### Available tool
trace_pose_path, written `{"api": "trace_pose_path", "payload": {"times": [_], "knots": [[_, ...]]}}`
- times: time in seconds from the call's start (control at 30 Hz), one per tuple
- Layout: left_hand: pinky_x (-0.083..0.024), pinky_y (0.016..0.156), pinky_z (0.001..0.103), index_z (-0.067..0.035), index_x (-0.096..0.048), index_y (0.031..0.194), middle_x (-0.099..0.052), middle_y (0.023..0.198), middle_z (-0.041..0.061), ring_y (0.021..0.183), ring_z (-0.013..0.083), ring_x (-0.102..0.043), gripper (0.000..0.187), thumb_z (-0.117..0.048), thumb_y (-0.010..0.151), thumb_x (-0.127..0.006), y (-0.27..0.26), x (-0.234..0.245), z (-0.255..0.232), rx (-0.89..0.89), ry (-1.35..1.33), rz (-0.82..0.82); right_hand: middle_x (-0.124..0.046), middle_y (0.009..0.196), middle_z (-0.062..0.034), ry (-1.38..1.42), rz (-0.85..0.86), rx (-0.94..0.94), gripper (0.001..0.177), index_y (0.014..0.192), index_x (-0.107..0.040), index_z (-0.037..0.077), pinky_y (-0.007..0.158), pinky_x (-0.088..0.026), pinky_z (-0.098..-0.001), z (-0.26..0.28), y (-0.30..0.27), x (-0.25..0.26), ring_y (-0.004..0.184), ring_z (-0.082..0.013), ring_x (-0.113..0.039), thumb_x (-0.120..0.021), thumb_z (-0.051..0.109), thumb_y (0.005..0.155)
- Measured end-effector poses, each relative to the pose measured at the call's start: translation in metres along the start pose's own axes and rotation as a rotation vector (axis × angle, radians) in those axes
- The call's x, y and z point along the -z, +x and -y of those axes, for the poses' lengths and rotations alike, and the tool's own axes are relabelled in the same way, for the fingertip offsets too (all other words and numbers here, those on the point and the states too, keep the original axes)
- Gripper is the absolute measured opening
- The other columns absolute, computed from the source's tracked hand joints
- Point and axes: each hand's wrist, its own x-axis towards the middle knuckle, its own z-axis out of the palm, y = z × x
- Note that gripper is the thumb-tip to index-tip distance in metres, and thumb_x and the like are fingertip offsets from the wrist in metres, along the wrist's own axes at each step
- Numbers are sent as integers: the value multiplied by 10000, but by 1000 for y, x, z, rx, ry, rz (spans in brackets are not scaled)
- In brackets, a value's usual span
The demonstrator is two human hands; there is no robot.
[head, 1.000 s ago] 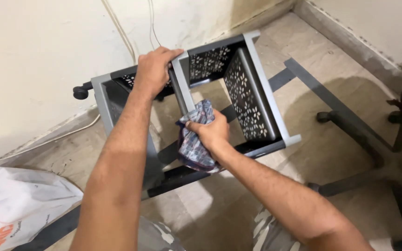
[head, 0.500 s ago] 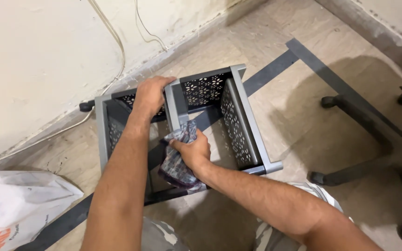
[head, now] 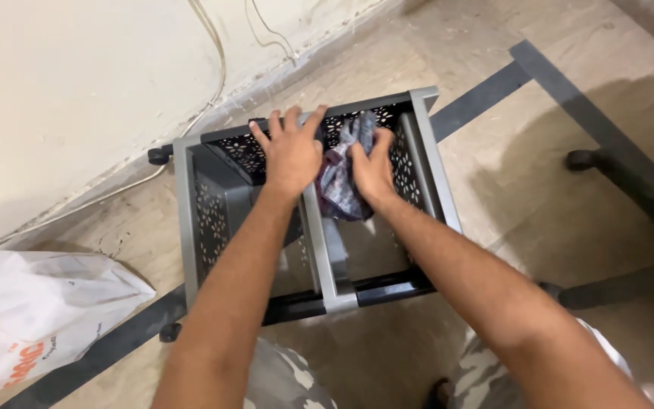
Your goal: Wiping down and cleaning the surfaces of a multi-tiered plastic storage shelf unit.
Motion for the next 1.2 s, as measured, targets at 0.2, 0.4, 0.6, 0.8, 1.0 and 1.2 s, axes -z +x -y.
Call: {"api": "trace_pose_path", "payload": {"times": [0.2,0.4,0.6,0.8,1.0,1.2], "knots": [[-99,1141,798,-405,-516,1477,-482,1509,-10,1469,336,-298,607,-206,911,-604,-1,2,-6,50,-20,25,-555,1398,-292,129,-38,569,605,1452,-528,74,1105,-446,-599,-17,-5,-53,1340,-518,-498,-651,26,861],[-162,1100,811,-368,-507,1486,-517,1409,26,1395,356,-376,667,-154,859,-585,-3,-8,-5,-40,-16,-140,-635,1390,-105,-109,-27,297,568,1382,-604,261,1115,-473,-515,-30,41,-56,1320,-362,-575,-564,46,858],[-161,1089,815,-360,-500,1489,-513,1387,31,1375,368,-387,708,-133,827,-608,-3,-13,-3,-58,-3,-164,-668,1377,40,-390,166,-92,551,1374,-591,519,1066,-538,-449,-133,109,-101,1268,-242,-640,-640,295,873],[-171,1082,815,-358,-493,1495,-518,1397,30,1388,369,-386,713,-162,824,-636,-4,-9,-3,-42,-2,-119,-683,1222,-119,-204,-54,180,374,1221,-742,280,1025,-524,-555,-7,28,-47,1205,-396,-631,-569,212,897],[-169,1094,804,-362,-507,1473,-515,1401,23,1389,362,-380,685,-148,833,-628,-1,-15,-1,-42,-13,-153,-648,1265,-159,-262,27,206,469,1362,-645,242,1058,-500,-586,-24,49,-59,1240,-433,-607,-519,125,925],[-165,1101,791,-383,-495,1477,-508,1393,8,1386,356,-385,709,-124,834,-639,-4,-7,-7,-21,-6,-129,-689,1304,-31,-386,209,-91,504,1349,-612,445,1050,-534,-510,-85,99,-92,1259,-324,-636,-502,256,895]]}}
